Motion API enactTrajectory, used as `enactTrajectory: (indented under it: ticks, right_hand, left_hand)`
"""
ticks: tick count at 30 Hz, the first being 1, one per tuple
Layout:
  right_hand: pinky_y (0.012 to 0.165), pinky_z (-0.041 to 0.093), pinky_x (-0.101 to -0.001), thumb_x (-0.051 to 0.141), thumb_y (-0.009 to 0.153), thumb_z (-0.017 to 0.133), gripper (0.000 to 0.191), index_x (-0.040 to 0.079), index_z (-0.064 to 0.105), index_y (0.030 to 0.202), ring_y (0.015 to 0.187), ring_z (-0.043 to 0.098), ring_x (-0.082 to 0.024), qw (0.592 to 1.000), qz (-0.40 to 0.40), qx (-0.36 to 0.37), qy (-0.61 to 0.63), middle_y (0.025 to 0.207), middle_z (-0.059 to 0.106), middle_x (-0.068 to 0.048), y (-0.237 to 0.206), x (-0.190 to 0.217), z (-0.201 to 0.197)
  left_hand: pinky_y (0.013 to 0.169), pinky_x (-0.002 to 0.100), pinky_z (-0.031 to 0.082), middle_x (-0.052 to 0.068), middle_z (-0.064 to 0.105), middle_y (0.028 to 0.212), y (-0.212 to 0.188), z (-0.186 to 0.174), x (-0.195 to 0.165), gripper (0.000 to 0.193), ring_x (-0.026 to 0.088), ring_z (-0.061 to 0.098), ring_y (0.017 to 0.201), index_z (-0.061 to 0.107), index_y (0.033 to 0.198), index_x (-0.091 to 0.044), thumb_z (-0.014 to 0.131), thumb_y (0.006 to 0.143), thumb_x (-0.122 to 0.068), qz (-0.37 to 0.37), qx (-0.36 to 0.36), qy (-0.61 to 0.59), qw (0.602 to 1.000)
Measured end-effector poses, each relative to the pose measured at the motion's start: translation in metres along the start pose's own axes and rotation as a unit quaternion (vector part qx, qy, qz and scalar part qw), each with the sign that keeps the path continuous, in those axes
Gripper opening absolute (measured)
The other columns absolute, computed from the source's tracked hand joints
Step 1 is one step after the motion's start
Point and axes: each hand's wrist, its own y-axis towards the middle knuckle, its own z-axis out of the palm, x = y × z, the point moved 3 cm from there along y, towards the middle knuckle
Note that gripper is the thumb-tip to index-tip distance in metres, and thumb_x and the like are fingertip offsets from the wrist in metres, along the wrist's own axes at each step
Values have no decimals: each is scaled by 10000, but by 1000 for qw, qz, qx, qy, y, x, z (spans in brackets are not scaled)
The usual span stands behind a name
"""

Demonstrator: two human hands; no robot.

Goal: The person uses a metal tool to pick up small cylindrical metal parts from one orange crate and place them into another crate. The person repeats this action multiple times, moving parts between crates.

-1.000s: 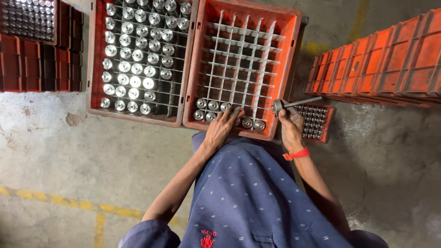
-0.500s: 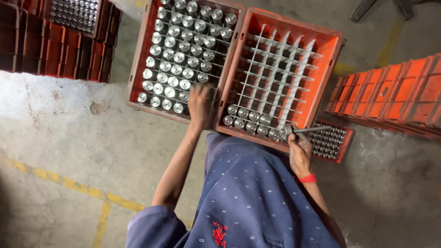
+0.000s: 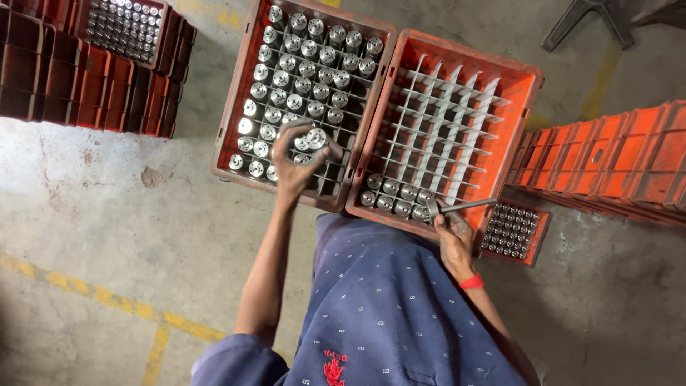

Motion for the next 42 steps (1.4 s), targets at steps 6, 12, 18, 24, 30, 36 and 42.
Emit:
enactTrajectory:
  ticks: [6,12,18,24,30,36,42]
  right_hand:
    - [1012,467,-259,99,950,721,540,-71,564,1437,1132,595,-123,999,0,32,-44,1275,663,-78,3,23,30]
    - [983,474,-268,195,968,755,560,-57,589,1440,1107,589,-129,995,-25,39,-84,1277,672,-97,-5,52,37]
    - [1089,470,-300,211,953,744,587,-42,524,1435,1261,603,-161,979,-74,145,-119,1368,636,-123,-13,50,13]
    - [1001,517,-312,141,940,742,485,-41,615,1372,1122,652,-158,990,13,108,-89,1235,712,-103,0,37,-44]
    - [1039,483,-261,60,997,677,387,-45,618,1365,1109,639,-114,996,-67,-46,-26,1230,702,-60,13,48,-104]
    - [985,464,-259,5,1007,658,400,-57,609,1399,1063,603,-109,995,-70,-71,6,1205,683,-55,4,40,-116]
    - [1035,469,-262,-9,973,648,371,-59,611,1339,1112,623,-122,996,-39,-75,18,1212,684,-52,-11,16,-95]
  left_hand:
    - [717,386,538,85,703,848,-56,103,-1,268,230,656,780,665,939,-13,867,821,-145,-258,103,-61,959]
    - [759,474,546,186,749,924,-119,150,-56,394,385,716,872,696,1102,-104,804,729,-168,-199,227,90,949]
    - [797,474,560,184,765,931,-131,180,-68,484,376,739,909,718,1174,-147,822,726,-297,-218,339,112,908]
    - [806,467,574,207,753,959,-140,204,-67,613,375,753,921,666,1244,-73,818,791,-457,-184,394,62,899]
    - [894,451,561,248,668,1223,-137,227,-53,718,403,664,1104,407,1525,-47,674,877,-204,22,392,208,896]
    - [972,417,561,206,598,1402,-136,224,-57,599,365,632,1176,543,1429,-124,597,849,16,124,332,165,920]
    - [887,422,553,149,705,1069,-81,150,-59,400,330,678,1054,698,1217,-96,684,829,1,50,194,107,974]
